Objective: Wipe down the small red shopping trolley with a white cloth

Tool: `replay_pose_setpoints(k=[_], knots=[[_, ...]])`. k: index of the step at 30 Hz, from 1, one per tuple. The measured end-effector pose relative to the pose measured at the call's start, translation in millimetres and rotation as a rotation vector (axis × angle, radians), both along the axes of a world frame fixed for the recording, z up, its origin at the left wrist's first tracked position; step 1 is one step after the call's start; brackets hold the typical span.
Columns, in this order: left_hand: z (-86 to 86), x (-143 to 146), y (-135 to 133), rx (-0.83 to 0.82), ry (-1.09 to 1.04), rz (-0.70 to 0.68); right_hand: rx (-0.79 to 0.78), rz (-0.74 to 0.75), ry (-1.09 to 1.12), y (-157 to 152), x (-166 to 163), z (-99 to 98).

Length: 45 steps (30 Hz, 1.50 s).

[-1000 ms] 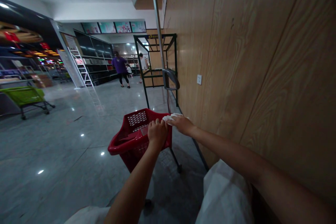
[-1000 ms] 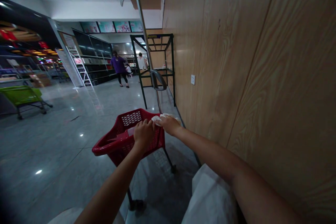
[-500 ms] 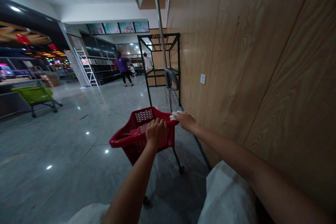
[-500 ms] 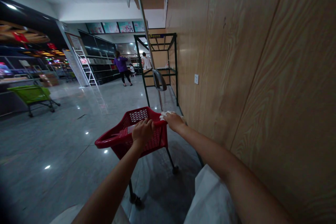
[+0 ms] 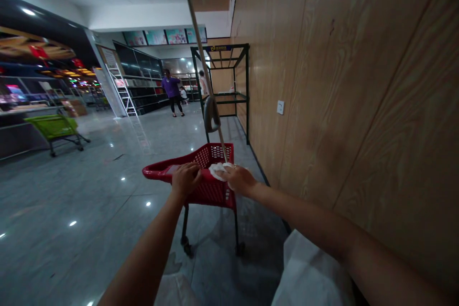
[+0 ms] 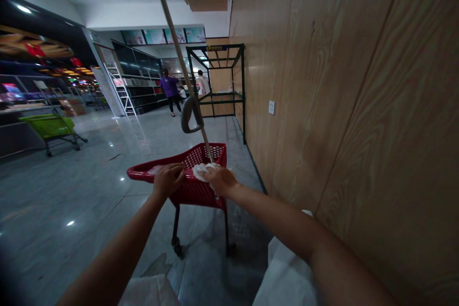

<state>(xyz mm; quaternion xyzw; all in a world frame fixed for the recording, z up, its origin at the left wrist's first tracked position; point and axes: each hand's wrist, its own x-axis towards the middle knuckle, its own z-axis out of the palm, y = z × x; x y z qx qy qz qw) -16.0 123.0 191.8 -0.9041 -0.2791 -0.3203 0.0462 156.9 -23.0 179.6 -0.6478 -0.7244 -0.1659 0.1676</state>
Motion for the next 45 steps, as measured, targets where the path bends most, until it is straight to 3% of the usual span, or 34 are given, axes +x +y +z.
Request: replay_pose_setpoints(k=[3,6,12,14,17,21,26,33,40,45], knots=[[2.1,11.3,-20.0,-0.036,-0.164,0.060,0.014,0.099,0.020,-0.7,-3.3,-6.4],[8.5,27.9,-44.2,0.000,-0.224,-0.005,0.027,0.121,0.029,-1.8,0.8,-16.3],[14.4,53.4,-62.3,0.049,0.019,-0.190,0.005,-0.011,0.135,-5.2,35.0,-32.3],[8.2,59.3,-61.6,0.074,0.148,-0.222,0.024,-0.107,0.236,-4.2,44.5,-32.0],[-8.8,67.8,-61.8,0.109,0.308,-0.114,0.053,-0.213,0.368,0.9,47.8,-28.3],[-33.2,73.8,-62.5,0.119,0.319,0.027,0.017,-0.166,0.392,11.7,40.8,-27.1],[-41.6,59.7,-55.4,0.151,0.254,0.019,0.009,-0.073,0.386,27.1,31.3,-36.1],[-38.5,20.1,-47.9,0.223,0.259,0.032,-0.018,0.281,0.316,61.2,1.4,-51.1],[-44.3,-22.2,-33.9,0.178,0.126,0.097,-0.115,0.180,0.312,61.3,29.2,-77.2],[-43.2,-23.1,-35.5,0.112,0.150,0.183,-0.217,0.087,0.332,51.4,43.2,-85.1]])
